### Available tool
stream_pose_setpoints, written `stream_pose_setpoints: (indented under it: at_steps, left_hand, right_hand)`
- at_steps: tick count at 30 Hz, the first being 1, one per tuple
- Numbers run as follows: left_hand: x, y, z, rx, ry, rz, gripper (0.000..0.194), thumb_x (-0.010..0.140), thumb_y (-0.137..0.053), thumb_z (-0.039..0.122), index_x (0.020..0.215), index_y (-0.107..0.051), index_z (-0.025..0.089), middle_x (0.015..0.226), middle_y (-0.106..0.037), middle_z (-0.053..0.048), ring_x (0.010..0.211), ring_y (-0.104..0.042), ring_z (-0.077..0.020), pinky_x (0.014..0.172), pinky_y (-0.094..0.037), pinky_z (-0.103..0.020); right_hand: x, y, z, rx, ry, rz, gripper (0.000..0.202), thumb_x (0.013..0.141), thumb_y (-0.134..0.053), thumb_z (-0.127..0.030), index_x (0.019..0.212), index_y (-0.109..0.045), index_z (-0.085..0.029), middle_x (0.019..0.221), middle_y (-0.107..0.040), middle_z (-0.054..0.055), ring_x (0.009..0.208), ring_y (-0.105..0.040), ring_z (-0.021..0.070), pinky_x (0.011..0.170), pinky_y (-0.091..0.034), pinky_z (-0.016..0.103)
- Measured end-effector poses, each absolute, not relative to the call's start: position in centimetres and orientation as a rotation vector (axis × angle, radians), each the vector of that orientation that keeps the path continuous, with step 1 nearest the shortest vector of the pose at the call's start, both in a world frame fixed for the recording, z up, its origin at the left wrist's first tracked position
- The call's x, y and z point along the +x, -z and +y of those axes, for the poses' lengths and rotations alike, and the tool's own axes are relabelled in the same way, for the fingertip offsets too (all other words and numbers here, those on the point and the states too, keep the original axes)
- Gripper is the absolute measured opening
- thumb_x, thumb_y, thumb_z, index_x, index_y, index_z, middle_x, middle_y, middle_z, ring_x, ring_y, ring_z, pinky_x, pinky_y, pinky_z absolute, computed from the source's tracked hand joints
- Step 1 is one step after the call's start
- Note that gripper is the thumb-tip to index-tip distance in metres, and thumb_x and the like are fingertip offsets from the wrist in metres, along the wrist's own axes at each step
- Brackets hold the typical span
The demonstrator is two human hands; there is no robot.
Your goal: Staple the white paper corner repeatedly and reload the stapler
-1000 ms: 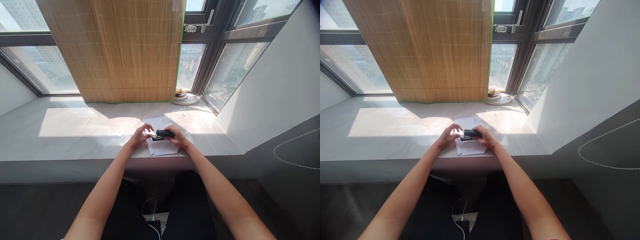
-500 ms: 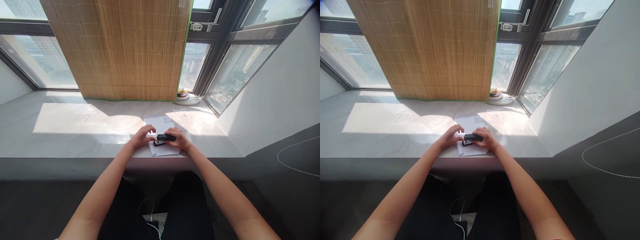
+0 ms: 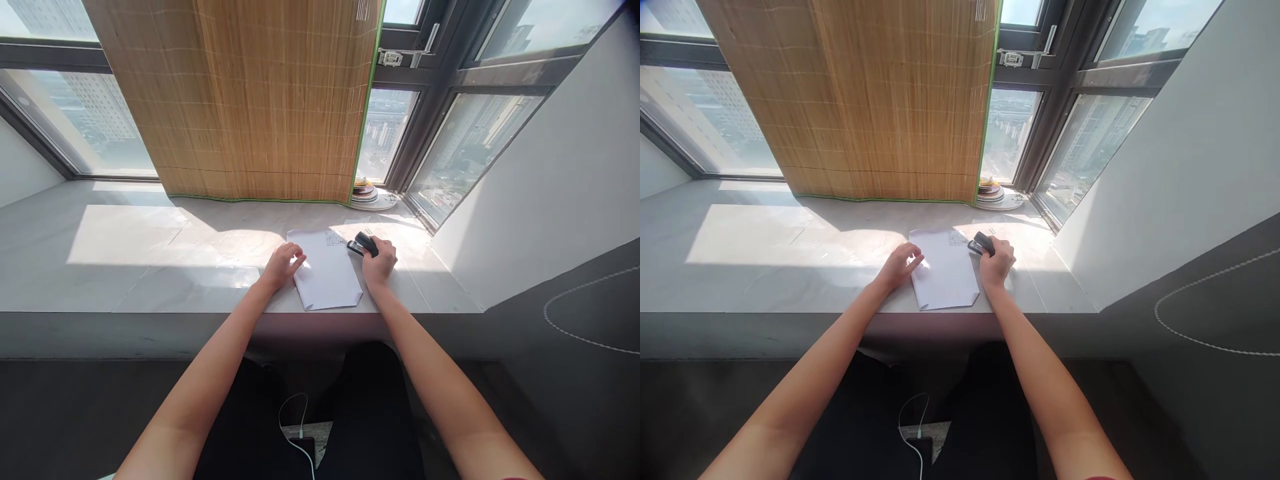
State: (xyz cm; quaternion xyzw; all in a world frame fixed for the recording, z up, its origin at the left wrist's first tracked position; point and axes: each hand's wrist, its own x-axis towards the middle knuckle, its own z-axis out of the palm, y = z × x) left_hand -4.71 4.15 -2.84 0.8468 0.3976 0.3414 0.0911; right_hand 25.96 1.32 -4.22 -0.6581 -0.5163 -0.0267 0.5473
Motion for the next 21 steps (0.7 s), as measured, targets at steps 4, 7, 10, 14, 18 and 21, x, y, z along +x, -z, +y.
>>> stream_pose_setpoints:
  at_steps: [4,7,10,14,18,21]
  left_hand:
    - [-3.0,3.2,4.0,2.664,-0.839,1.348,0.010,0.100,-0.066,0.025,0.091,-0.067,0.022,0.094,-0.068,-0.010,0.090,-0.063,-0.0285,0.084,-0.047,-0.043]
    - [-1.4,3.1,5.4,2.678,-0.786,1.411,0.012,0.098,-0.070,0.029,0.089,-0.067,0.022,0.090,-0.069,-0.011,0.091,-0.064,-0.0304,0.085,-0.048,-0.044]
    - [0.4,2.3,8.8,2.632,-0.782,1.427,0.013,0.100,-0.067,0.032,0.092,-0.068,0.022,0.093,-0.071,-0.012,0.098,-0.065,-0.0326,0.092,-0.050,-0.046]
    - [2.8,1.6,13.9,2.491,-0.752,1.508,0.014,0.101,-0.060,0.025,0.102,-0.071,0.016,0.116,-0.072,-0.021,0.115,-0.064,-0.0402,0.100,-0.049,-0.054]
    - [4.1,2.5,16.3,2.499,-0.646,1.620,0.018,0.102,-0.055,0.021,0.106,-0.072,0.014,0.125,-0.070,-0.024,0.124,-0.061,-0.0423,0.105,-0.047,-0.057]
    - [3.5,3.4,17.0,2.489,-0.637,1.617,0.016,0.103,-0.056,0.020,0.105,-0.072,0.015,0.127,-0.070,-0.023,0.125,-0.060,-0.0412,0.104,-0.046,-0.055]
  right_hand:
    - [26.3,4.6,1.6,-1.554,0.009,-1.229,0.031,0.084,-0.065,-0.023,0.113,-0.076,-0.021,0.106,-0.066,0.015,0.107,-0.059,0.0369,0.105,-0.048,0.064]
    - [26.4,4.9,1.8,-1.549,0.017,-1.248,0.032,0.083,-0.065,-0.022,0.113,-0.076,-0.021,0.106,-0.067,0.014,0.105,-0.059,0.0359,0.104,-0.050,0.064]
    - [26.4,5.0,1.9,-1.556,0.089,-1.252,0.030,0.083,-0.064,-0.021,0.111,-0.074,-0.023,0.107,-0.068,0.013,0.105,-0.059,0.0352,0.102,-0.052,0.062]
    - [26.3,5.0,2.0,-1.600,0.136,-1.284,0.026,0.084,-0.064,-0.020,0.109,-0.072,-0.024,0.108,-0.069,0.013,0.104,-0.060,0.0351,0.099,-0.053,0.059]
    - [26.4,5.1,2.2,-1.641,0.111,-1.303,0.026,0.086,-0.064,-0.021,0.110,-0.072,-0.025,0.111,-0.071,0.013,0.109,-0.061,0.0364,0.100,-0.052,0.059]
    - [26.8,5.0,2.2,-1.610,0.080,-1.315,0.025,0.087,-0.065,-0.022,0.111,-0.071,-0.025,0.113,-0.071,0.013,0.109,-0.061,0.0354,0.100,-0.053,0.058]
